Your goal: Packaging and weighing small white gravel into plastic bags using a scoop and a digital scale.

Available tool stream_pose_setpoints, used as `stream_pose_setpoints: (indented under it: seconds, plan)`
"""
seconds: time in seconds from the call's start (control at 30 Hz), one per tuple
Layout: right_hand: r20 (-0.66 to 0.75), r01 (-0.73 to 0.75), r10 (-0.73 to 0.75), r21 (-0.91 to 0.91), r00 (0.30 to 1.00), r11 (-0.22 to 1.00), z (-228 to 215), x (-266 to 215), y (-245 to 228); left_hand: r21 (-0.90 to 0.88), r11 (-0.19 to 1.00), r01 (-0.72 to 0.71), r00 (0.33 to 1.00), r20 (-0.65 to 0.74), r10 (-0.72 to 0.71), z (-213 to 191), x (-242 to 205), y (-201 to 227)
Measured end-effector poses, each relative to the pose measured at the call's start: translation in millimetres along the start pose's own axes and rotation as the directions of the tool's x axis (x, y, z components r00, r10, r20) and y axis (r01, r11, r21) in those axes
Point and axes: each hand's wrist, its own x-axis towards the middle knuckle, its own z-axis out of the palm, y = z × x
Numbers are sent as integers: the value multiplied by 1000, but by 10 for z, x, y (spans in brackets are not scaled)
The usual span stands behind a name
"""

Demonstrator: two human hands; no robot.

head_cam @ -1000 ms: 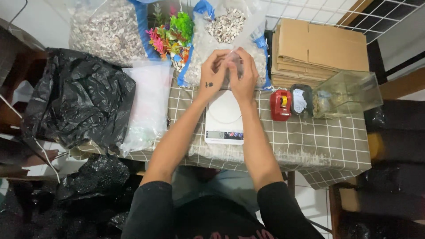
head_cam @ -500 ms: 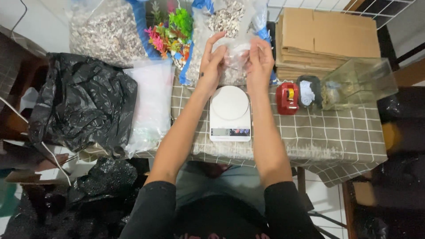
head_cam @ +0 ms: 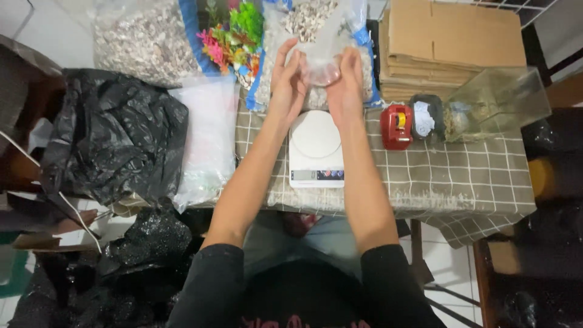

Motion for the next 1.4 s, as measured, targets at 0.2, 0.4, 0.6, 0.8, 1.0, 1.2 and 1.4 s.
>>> stream_pose_setpoints:
  seconds: [0.2,0.4,0.6,0.8,1.0,1.2,1.4]
  plan:
    - [122,150,-136,-110,983,983,96,-33,-90,111,993,-31,999,-32,35,30,-2,-82]
    - [145,459,-560,-751,816,474,128,-56,-30,-176,965,192,981,12,-193,17,-59,-49]
    - [13,352,-505,-732,863,583,-105,15,18,141,980,-143,936,342,88,23,-80,-51]
    - [228,475,-584,-823,779,313,188,-226,-103,478,832,-282,951,256,175,261,-162,103]
    - [640,691,-520,-712,566,-124,192,-216,-96,669,648,-363,915,124,384,428,-257,100]
    - [450,576,-432,-786,782,224,149,-220,-43,208,952,-226,970,-44,240,-26,-37,-99]
    - [-52,161,-231,-572,972,805,-7,-98,33,719,609,-335,942,251,222,260,-141,54]
